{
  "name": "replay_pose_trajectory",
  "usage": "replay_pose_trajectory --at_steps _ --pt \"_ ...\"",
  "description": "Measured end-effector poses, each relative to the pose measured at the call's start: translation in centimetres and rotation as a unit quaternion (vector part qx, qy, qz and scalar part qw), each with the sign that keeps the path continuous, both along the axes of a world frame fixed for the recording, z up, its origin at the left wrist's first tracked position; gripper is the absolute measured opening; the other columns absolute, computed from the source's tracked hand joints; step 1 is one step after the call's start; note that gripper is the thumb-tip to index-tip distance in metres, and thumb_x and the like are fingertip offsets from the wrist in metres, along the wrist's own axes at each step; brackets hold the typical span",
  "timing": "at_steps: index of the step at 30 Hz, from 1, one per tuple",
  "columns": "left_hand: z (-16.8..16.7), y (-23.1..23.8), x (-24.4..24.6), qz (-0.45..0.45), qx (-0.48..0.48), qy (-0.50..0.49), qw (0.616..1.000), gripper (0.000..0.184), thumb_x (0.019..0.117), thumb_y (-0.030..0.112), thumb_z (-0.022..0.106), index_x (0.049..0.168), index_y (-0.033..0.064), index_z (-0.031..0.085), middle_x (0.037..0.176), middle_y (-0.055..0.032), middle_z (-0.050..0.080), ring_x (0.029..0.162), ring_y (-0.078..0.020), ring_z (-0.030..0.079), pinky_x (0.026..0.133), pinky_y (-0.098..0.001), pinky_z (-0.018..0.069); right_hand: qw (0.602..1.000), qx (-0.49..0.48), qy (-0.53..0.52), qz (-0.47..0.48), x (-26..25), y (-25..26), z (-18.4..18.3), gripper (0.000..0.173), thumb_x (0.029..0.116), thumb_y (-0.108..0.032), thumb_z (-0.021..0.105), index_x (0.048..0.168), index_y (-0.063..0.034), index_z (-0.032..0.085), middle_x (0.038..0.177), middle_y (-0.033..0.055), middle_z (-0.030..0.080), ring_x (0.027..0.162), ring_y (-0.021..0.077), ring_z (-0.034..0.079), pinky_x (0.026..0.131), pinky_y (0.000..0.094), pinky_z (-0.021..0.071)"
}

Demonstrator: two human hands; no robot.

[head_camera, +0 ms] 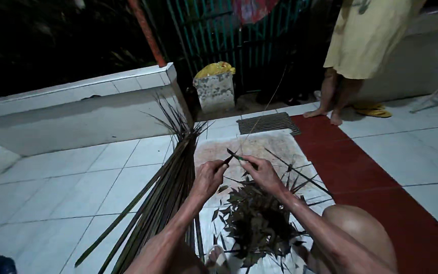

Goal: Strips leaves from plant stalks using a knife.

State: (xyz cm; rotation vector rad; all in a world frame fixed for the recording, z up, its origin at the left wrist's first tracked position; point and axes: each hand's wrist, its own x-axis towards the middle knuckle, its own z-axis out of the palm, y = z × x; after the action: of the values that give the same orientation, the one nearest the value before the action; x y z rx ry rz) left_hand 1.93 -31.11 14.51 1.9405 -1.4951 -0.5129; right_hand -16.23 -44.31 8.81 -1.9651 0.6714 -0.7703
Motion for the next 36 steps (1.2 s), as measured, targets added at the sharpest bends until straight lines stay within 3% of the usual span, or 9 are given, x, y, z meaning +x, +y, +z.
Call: replay_pose_trajectory --at_steps 7,14,17,20,22,27,31,36 --pt "0.2 0.1 -0.2 -0.009 0.010 0.089 0.996 0.030 0.1082 0.027 0.051 0.108 0.0092 0.075 0.067 0.0004 0.065 0.052 -0.0091 0.056 0.050 -0.0265 0.0472 0.997 -0.003 0.030 -0.068 0.3 -0.7 -0.5 0.039 0.1051 -0.045 0.051 0.131 -0.0248 0.072 0.089 0.0024 0.072 0.076 0.0153 0.065 0.075 0.0407 0.0551" --pt "0.3 0.5 -0.3 -0.022 0.021 0.104 0.994 0.029 0.1084 0.027 0.052 0.109 0.0090 0.075 0.069 -0.0001 0.066 0.052 -0.0094 0.057 0.050 -0.0255 0.0473 0.983 0.020 -0.010 -0.180 -0.5 -3.6 -0.8 0.036 0.1061 -0.039 0.053 0.128 -0.0175 0.072 0.085 0.0068 0.069 0.074 0.0204 0.064 0.073 0.0455 0.0544" --pt "0.3 0.5 -0.3 -0.007 0.016 0.053 0.998 0.029 0.1082 0.030 0.052 0.111 0.0121 0.075 0.069 0.0024 0.067 0.054 -0.0080 0.059 0.053 -0.0268 0.0506 0.991 0.038 -0.052 -0.118 -0.9 -3.2 -0.3 0.037 0.1065 -0.036 0.054 0.131 -0.0141 0.069 0.084 0.0040 0.068 0.069 0.0137 0.061 0.065 0.0345 0.0532" --pt "0.2 0.3 -0.4 -0.018 0.017 0.050 0.998 0.030 0.1082 0.032 0.052 0.113 0.0136 0.076 0.071 0.0029 0.068 0.053 -0.0076 0.058 0.053 -0.0272 0.0495 0.985 0.147 -0.091 0.009 -0.7 -1.4 0.4 0.041 0.1066 -0.033 0.054 0.142 -0.0119 0.060 0.082 0.0014 0.064 0.059 0.0089 0.052 0.052 0.0255 0.0437" --pt "0.1 -0.1 -0.6 -0.036 0.017 0.066 0.997 0.030 0.1083 0.031 0.052 0.114 0.0129 0.075 0.071 0.0023 0.068 0.052 -0.0075 0.056 0.051 -0.0267 0.0477 0.971 0.200 -0.121 0.047 -0.4 -0.7 0.6 0.041 0.1069 -0.032 0.054 0.141 -0.0098 0.060 0.080 0.0008 0.061 0.056 0.0080 0.048 0.049 0.0237 0.0404" --pt "-0.1 -0.3 -0.3 -0.071 0.026 0.105 0.992 0.032 0.1072 0.036 0.054 0.115 0.0098 0.070 0.077 -0.0008 0.071 0.052 -0.0104 0.057 0.048 -0.0274 0.0478 0.963 0.211 -0.168 0.021 -0.1 -1.2 0.5 0.033 0.1072 -0.030 0.054 0.129 -0.0074 0.065 0.080 0.0017 0.060 0.056 0.0088 0.048 0.049 0.0236 0.0416" --pt "-0.4 -0.1 0.2 -0.082 0.025 0.053 0.995 0.031 0.1084 0.033 0.051 0.107 0.0078 0.070 0.074 0.0009 0.067 0.057 -0.0089 0.058 0.057 -0.0276 0.0500 0.972 0.184 -0.143 -0.015 -0.3 -1.6 0.4 0.033 0.1068 -0.032 0.055 0.129 -0.0082 0.065 0.079 0.0019 0.060 0.055 0.0090 0.049 0.048 0.0237 0.0414" --pt "-0.6 -0.7 1.0 -0.009 0.011 -0.033 0.999 0.031 0.1079 0.029 0.050 0.106 0.0077 0.073 0.077 -0.0026 0.067 0.067 -0.0120 0.063 0.069 -0.0332 0.0547 0.998 0.054 -0.029 -0.010 0.1 0.1 0.9 0.039 0.1063 -0.038 0.053 0.134 -0.0134 0.066 0.087 0.0028 0.068 0.070 0.0114 0.061 0.065 0.0308 0.0529"
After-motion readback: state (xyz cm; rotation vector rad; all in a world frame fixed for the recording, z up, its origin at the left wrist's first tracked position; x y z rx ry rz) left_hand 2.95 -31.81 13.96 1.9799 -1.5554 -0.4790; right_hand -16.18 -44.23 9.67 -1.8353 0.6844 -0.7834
